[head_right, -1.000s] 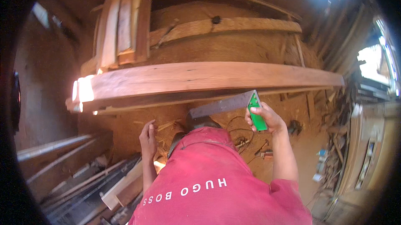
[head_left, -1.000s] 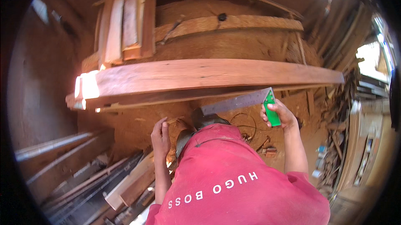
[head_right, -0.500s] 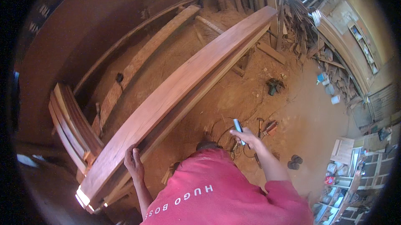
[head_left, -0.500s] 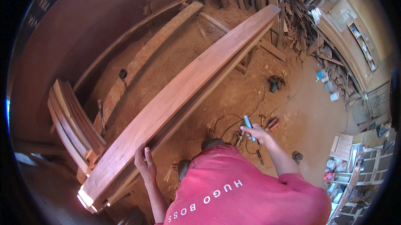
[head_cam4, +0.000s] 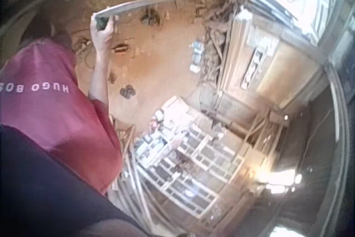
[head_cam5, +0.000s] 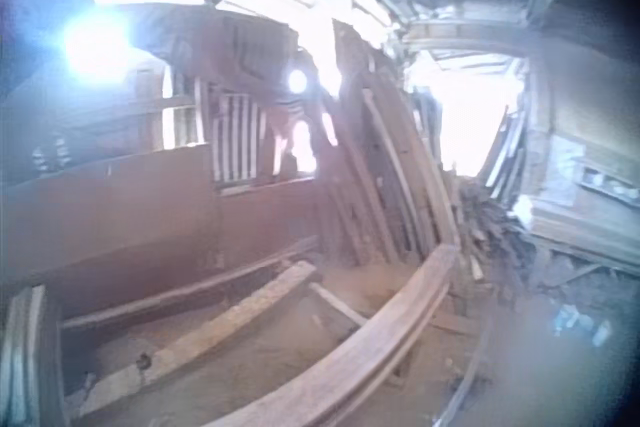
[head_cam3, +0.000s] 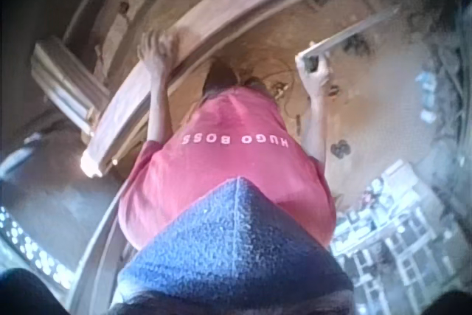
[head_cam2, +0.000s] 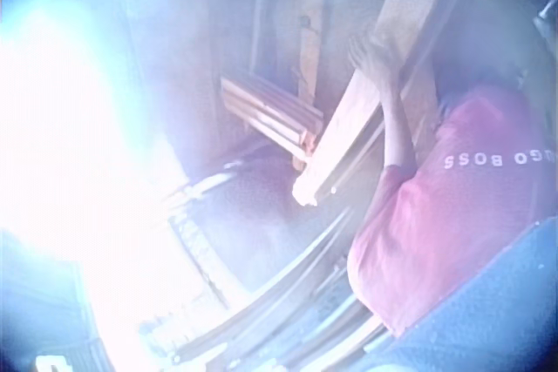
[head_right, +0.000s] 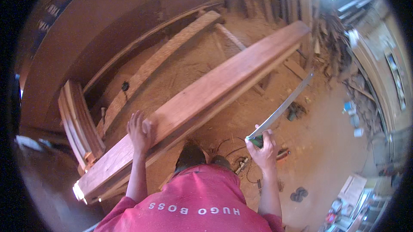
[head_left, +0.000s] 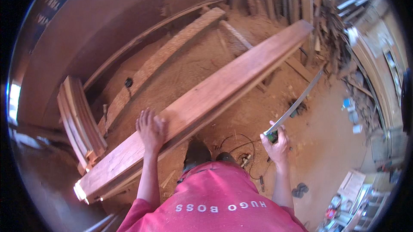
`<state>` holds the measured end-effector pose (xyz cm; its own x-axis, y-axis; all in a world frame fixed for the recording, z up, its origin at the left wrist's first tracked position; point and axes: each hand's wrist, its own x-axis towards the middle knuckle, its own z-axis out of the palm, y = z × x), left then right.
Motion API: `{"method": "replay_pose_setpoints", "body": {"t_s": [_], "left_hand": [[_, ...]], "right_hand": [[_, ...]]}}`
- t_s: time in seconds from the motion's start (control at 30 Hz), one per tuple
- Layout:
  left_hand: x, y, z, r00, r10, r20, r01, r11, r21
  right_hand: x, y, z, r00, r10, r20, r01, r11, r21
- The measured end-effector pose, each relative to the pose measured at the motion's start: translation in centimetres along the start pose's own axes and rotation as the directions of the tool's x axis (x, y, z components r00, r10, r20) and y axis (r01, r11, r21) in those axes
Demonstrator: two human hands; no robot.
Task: The person measures and marks lines on a piece of curved wood using a square ruler and a pen, then moves several planks of wood in a workshop.
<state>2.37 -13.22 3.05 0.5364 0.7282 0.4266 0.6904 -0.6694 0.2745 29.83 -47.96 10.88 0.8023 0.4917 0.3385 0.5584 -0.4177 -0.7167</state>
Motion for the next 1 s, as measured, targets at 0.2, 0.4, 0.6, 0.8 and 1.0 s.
{"method": "replay_pose_setpoints", "body": {"t_s": [0.2, 0.4, 0.6, 0.8, 1.0], "left_hand": [[0.3, 0.0, 0.2, 0.916, -0.261, 0.305, 0.266, 0.964, 0.026], [1.1, 0.1, -0.5, 0.912, -0.230, 0.339, 0.232, 0.972, 0.036], [1.4, -0.2, -1.4, 0.899, -0.271, 0.344, 0.301, 0.953, -0.037], [2.0, 0.2, 0.5, 0.908, -0.338, 0.248, 0.358, 0.933, -0.036], [3.5, 0.1, -0.1, 0.870, -0.385, 0.307, 0.407, 0.914, -0.006]], "right_hand": [[4.4, -3.6, 3.5, 0.873, -0.197, 0.446, 0.305, 0.934, -0.185], [11.6, -7.4, 11.6, 0.782, -0.168, 0.601, 0.307, 0.942, -0.137], [24.9, -12.5, 29.1, 0.499, -0.341, 0.797, 0.343, 0.922, 0.180], [32.2, -8.5, 55.5, 0.532, -0.140, 0.835, 0.322, 0.946, -0.046], [29.5, -7.2, 69.4, 0.765, -0.082, 0.639, 0.314, 0.913, -0.259]]}}
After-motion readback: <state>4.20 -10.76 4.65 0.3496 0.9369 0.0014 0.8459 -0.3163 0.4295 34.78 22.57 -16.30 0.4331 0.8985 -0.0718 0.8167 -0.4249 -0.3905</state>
